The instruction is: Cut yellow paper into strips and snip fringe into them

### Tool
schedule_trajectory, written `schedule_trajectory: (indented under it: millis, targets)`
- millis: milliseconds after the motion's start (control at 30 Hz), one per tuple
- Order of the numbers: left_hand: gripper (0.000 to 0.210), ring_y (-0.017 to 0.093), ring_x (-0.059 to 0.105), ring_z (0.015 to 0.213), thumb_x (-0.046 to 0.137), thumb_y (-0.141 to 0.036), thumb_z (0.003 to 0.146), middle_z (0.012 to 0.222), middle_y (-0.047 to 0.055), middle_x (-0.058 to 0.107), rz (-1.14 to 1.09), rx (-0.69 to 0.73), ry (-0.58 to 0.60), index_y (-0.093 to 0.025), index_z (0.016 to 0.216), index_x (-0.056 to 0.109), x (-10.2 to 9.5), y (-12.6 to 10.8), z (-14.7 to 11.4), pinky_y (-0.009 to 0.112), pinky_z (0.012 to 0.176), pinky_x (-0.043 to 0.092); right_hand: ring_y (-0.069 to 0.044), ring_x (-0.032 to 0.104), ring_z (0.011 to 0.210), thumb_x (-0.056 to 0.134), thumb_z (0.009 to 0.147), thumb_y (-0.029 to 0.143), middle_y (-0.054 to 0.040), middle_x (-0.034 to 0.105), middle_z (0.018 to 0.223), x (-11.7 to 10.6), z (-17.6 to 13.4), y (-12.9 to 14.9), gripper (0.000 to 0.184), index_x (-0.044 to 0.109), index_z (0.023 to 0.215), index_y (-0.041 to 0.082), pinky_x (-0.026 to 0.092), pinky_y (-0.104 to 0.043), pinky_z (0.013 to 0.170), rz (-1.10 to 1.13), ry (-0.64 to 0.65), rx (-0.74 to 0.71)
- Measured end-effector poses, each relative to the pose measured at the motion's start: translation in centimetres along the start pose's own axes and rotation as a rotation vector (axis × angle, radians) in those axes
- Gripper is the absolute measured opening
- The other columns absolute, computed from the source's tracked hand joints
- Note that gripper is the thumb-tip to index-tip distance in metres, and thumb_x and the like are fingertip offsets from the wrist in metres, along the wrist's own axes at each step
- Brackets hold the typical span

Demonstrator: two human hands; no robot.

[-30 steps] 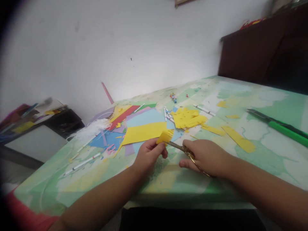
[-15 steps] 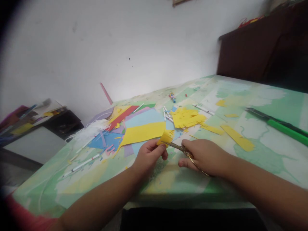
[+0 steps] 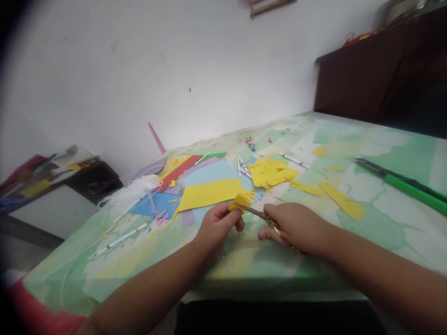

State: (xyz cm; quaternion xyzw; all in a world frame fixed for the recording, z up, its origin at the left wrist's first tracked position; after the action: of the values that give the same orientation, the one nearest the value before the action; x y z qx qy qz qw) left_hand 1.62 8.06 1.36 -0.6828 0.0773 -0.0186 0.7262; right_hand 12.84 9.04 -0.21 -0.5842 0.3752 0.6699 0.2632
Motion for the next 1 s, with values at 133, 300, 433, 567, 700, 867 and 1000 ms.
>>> schedule_trajectory:
  millis: [133, 300, 433, 567, 700, 867, 1000]
  targets:
    - [0.022, 0.009, 0.048, 0.053, 0.052, -0.023, 0.072, 0.05, -0.001, 0.052, -0.009, 0.006, -0.016, -0.015, 0.052, 0.052, -0.2, -0.2, -0.1, 0.022, 0.057, 0.04, -0.021, 0.052, 0.062, 0.037, 0.08, 0.056, -0.0063, 0.058, 0.068, 0.0, -0.1, 0.1, 0.037, 0.045, 0.074, 0.02, 0.028, -0.027, 0.051, 0.014, 0.006, 0.001]
    - [0.02, 0.009, 0.049, 0.052, 0.048, -0.022, 0.074, 0.052, 0.0, 0.053, -0.068, 0.019, 0.001, -0.014, 0.056, 0.054, -0.2, 0.1, -0.1, 0.022, 0.056, 0.041, -0.021, 0.051, 0.063, 0.039, 0.08, 0.055, -0.0057, 0.058, 0.07, -0.4, -0.2, 0.1, 0.035, 0.044, 0.077, 0.021, 0.029, -0.027, 0.052, 0.023, -0.019, -0.003]
    - [0.023, 0.008, 0.05, 0.049, 0.052, -0.032, 0.076, 0.054, 0.0, 0.055, -0.155, 0.019, -0.035, -0.014, 0.062, 0.053, -0.6, 0.5, 0.2, 0.022, 0.054, 0.041, -0.02, 0.05, 0.062, 0.04, 0.079, 0.054, -0.0048, 0.058, 0.071, -0.6, -0.2, 0.0, 0.033, 0.042, 0.076, 0.021, 0.03, -0.027, 0.053, 0.038, -0.025, 0.005]
    - [0.027, 0.01, 0.055, 0.05, 0.057, -0.038, 0.073, 0.057, 0.001, 0.059, -0.218, -0.023, -0.054, -0.013, 0.066, 0.054, -0.6, 1.1, 0.4, 0.023, 0.055, 0.045, -0.02, 0.051, 0.063, 0.041, 0.078, 0.055, -0.0046, 0.058, 0.071, -0.4, -0.1, 0.0, 0.034, 0.042, 0.077, 0.021, 0.03, -0.027, 0.053, 0.049, -0.025, 0.019]
    - [0.029, 0.011, 0.058, 0.052, 0.061, -0.041, 0.069, 0.06, 0.002, 0.061, -0.255, -0.081, 0.012, -0.012, 0.068, 0.057, 0.3, 1.5, 0.3, 0.025, 0.057, 0.048, -0.021, 0.051, 0.063, 0.039, 0.079, 0.056, -0.0052, 0.058, 0.071, -0.1, 0.0, -0.1, 0.035, 0.042, 0.078, 0.021, 0.03, -0.027, 0.053, 0.03, 0.001, 0.039]
    - [0.031, 0.011, 0.059, 0.052, 0.061, -0.042, 0.069, 0.061, 0.003, 0.062, -0.273, -0.099, 0.004, -0.012, 0.069, 0.057, 0.3, 1.8, 0.3, 0.025, 0.057, 0.049, -0.022, 0.053, 0.064, 0.041, 0.078, 0.055, -0.0055, 0.059, 0.072, 0.2, 0.1, -0.1, 0.034, 0.043, 0.079, 0.021, 0.03, -0.027, 0.052, 0.028, 0.035, 0.034]
    - [0.032, 0.012, 0.059, 0.052, 0.062, -0.043, 0.068, 0.061, 0.003, 0.063, -0.275, -0.117, 0.002, -0.012, 0.069, 0.056, 0.3, 2.0, 0.3, 0.025, 0.057, 0.049, -0.022, 0.053, 0.063, 0.041, 0.078, 0.056, -0.0057, 0.059, 0.071, 0.4, 0.1, -0.2, 0.035, 0.045, 0.081, 0.021, 0.03, -0.028, 0.052, 0.03, 0.021, 0.009]
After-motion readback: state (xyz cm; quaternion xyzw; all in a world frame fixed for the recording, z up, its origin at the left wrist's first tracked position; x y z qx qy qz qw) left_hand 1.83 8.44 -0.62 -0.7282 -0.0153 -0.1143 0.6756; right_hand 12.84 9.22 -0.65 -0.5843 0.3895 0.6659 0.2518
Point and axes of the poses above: each hand's wrist, its own z-axis towards the middle knuckle, its own x-axis out of the palm, y = z × x, the point moved 10 cm from there along z, towards the middle knuckle
